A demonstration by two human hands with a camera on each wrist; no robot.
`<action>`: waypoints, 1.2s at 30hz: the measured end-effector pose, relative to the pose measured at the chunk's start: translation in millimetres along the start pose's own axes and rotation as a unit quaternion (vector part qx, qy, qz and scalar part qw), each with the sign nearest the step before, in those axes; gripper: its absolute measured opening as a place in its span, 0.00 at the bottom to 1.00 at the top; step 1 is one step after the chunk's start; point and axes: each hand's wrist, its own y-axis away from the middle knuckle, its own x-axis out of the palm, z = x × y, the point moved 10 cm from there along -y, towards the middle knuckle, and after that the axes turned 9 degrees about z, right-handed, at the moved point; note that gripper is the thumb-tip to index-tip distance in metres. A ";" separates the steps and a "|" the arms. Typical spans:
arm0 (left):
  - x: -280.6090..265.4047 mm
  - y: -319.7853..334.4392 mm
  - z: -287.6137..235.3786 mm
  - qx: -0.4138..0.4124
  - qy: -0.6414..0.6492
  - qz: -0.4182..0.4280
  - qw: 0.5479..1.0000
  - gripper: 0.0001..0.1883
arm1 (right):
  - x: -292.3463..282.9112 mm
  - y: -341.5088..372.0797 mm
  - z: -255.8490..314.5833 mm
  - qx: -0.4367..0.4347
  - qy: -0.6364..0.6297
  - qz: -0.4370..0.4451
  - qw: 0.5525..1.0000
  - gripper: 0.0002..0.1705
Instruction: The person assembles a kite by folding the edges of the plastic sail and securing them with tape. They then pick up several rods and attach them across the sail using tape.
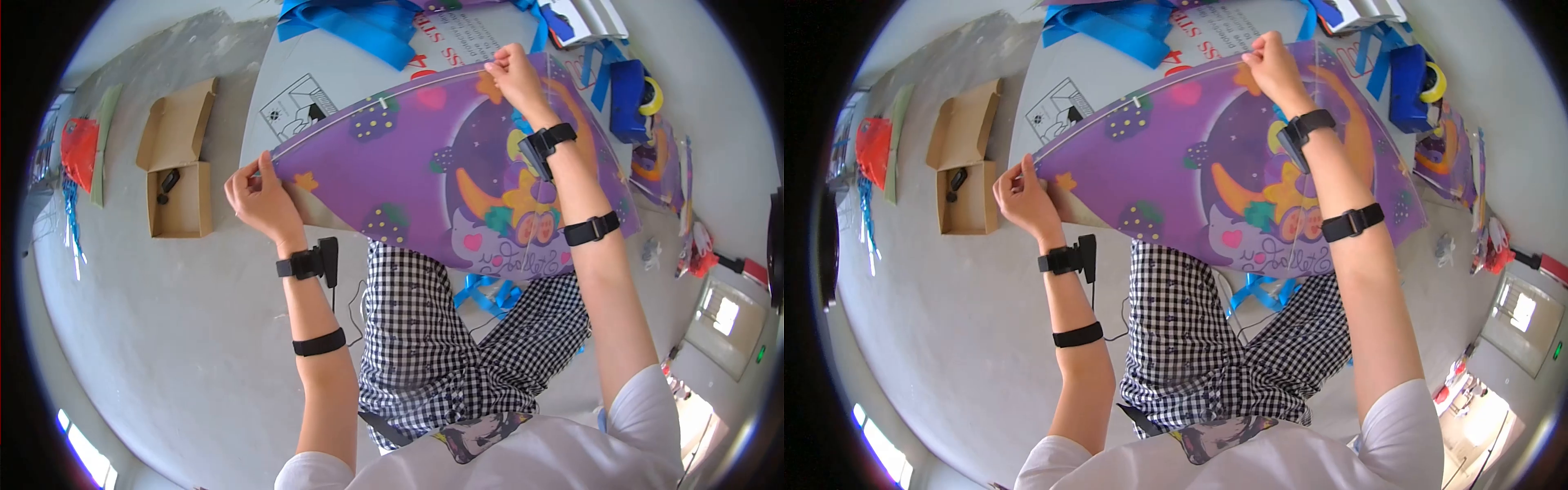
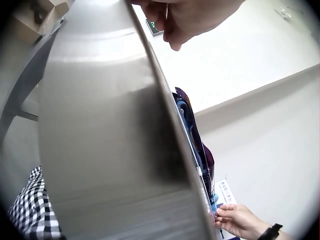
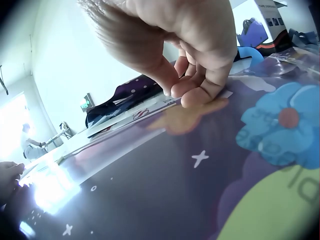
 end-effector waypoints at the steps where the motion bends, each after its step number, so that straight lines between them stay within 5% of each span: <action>1: -0.2 -0.5 0.6 0.001 -0.004 -0.002 1.000 0.09 | -0.1 0.4 2.0 -0.002 0.001 0.000 1.000 0.17; 36: 2.7 3.0 -4.6 0.007 -0.053 0.002 0.999 0.07 | 0.3 10.3 33.7 -0.007 0.050 -0.002 0.999 0.15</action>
